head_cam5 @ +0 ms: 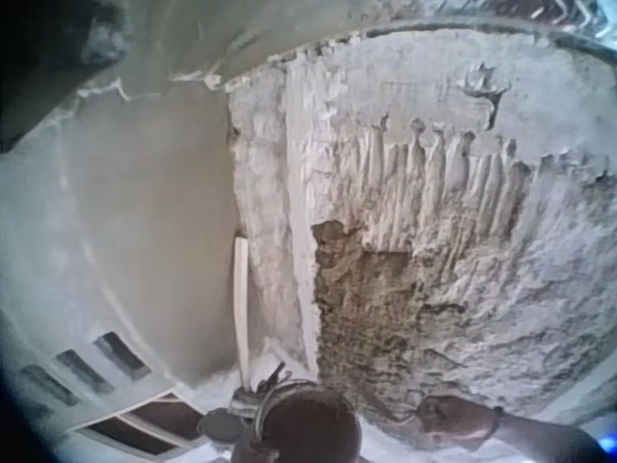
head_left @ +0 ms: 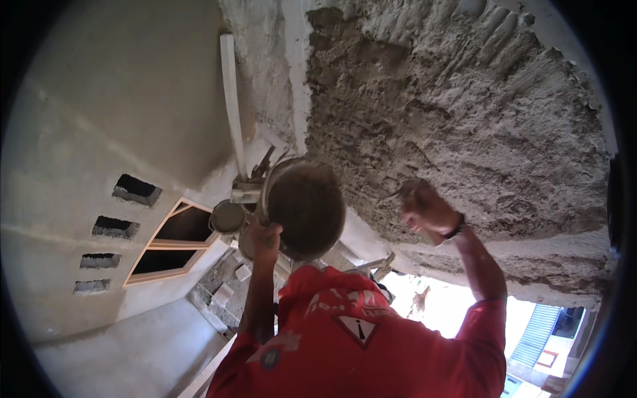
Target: The person applies mortar to a rough wall using a trowel, taking the mixture from a bucket while standing on a wooden scaffold.
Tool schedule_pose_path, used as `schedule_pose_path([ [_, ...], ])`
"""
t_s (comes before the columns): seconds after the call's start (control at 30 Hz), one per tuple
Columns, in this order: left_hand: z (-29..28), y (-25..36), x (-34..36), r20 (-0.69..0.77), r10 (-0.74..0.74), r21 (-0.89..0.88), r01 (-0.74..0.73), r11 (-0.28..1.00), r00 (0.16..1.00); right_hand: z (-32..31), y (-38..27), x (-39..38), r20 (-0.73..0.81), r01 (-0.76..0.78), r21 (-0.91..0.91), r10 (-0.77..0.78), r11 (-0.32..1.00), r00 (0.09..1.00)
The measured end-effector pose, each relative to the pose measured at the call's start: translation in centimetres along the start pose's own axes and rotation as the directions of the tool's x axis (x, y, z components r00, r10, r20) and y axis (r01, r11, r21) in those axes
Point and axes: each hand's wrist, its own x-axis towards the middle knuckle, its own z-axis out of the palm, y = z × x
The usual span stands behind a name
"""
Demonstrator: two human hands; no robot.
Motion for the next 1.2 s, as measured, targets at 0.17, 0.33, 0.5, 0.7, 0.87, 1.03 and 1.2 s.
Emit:
schedule_pose_path([
  [0.17, 1.3, 5.4, 2.0, 0.006, 0.225, -0.081, -0.224, 0.971, 0.974, 4.1, 5.4, 2.5, 0.116, -0.155, 0.044, 0.149, 0.987, 0.982],
  [0.33, 3.4, 8.8, 3.2, 0.141, -0.159, -0.406, 0.204, 0.891, 0.977, 5.9, 2.3, 1.2, 0.153, -0.35, 0.423, 0.314, 0.836, 0.937],
  [0.5, 5.2, 9.6, 3.1, 0.121, -0.068, -0.256, 0.097, 0.962, 0.99, 9.1, 7.7, 3.7, -0.121, -0.112, 0.335, 0.161, 0.935, 0.979],
  [0.7, 4.3, 10.7, 4.9, 0.295, -0.195, -0.398, 0.306, 0.865, 0.935, 10.2, 7.5, 6.1, -0.139, 0.167, -0.676, -0.347, 0.717, 0.928],
  [0.87, 2.4, 11.8, 7.5, 0.356, -0.176, -0.186, 0.255, 0.949, 0.918, 8.2, 2.3, 5.7, 0.111, 0.158, -0.942, -0.169, 0.297, 0.979],
  [1.03, 1.4, 12.4, 9.6, 0.375, 0.029, -0.267, 0.078, 0.96, 0.926, 8.4, 1.8, 5.0, 0.204, 0.216, -0.972, -0.131, 0.088, 0.97],
  [1.2, 0.7, 8.3, 8.0, 0.339, 0.191, -0.328, -0.075, 0.942, 0.921, 5.3, 3.2, 1.8, 0.214, 0.227, -0.973, -0.223, 0.034, 0.951],
])
